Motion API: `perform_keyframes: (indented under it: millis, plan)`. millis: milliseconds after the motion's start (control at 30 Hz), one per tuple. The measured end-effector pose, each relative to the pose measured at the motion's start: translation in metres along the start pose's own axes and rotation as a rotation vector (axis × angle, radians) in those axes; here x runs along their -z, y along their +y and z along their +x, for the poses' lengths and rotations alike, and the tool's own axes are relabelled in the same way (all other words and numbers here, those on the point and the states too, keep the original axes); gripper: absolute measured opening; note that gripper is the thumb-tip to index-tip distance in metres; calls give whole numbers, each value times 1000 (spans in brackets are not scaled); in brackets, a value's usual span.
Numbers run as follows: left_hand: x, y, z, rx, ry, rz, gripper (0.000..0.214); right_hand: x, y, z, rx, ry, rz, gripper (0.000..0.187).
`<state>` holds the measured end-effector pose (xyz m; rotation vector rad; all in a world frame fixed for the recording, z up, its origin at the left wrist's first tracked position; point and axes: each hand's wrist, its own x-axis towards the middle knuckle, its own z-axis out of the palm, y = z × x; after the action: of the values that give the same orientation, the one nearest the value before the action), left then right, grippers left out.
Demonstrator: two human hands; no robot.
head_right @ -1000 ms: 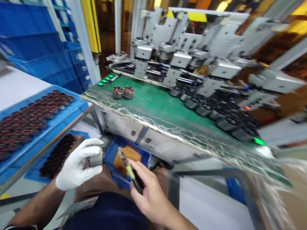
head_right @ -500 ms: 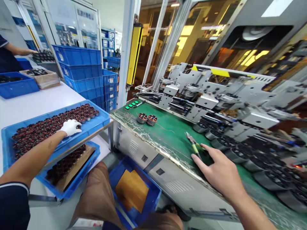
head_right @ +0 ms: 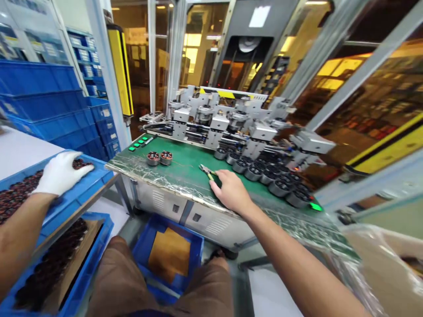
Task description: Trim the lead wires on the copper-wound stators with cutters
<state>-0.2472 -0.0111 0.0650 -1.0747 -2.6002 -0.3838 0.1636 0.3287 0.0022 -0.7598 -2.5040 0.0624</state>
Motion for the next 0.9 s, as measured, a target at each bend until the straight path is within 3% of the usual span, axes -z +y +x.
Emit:
perform_keyframes:
  millis: [67, 133, 200, 267, 367, 467, 533, 633, 733, 900]
  plan:
    - [2, 64, 25, -229, -43, -108, 81, -1, -3, 3, -9, -5, 4, 49]
    - [-3, 120, 47, -403, -165, -204, 89, -2, -6, 5, -7, -6, 22, 47]
    - [-10, 160, 63, -476, -270, -256, 95, -1, -7, 6, -5, 6, 52, 45]
    - [-13, 182, 67, -493, -313, -280, 84, 1, -7, 7, -11, 38, 95, 41]
    - [-5, 189, 41, -498, -267, -315, 57, 13, -16, 5, -27, 143, 190, 42]
    - [6, 184, -24, -522, -150, -426, 40, 28, -54, -10, 29, 206, 351, 47]
    - [10, 184, -78, -553, -95, -496, 36, 38, -93, -26, 110, 106, 530, 43]
    - [12, 190, -140, -661, -158, -554, 28, 51, -146, -51, 142, -190, 857, 26]
    - [11, 191, -167, -721, -237, -592, 26, 60, -167, -68, 196, -306, 922, 15]
    - [10, 180, -181, -755, -313, -921, 41, 76, -157, -78, 689, -140, 612, 17]
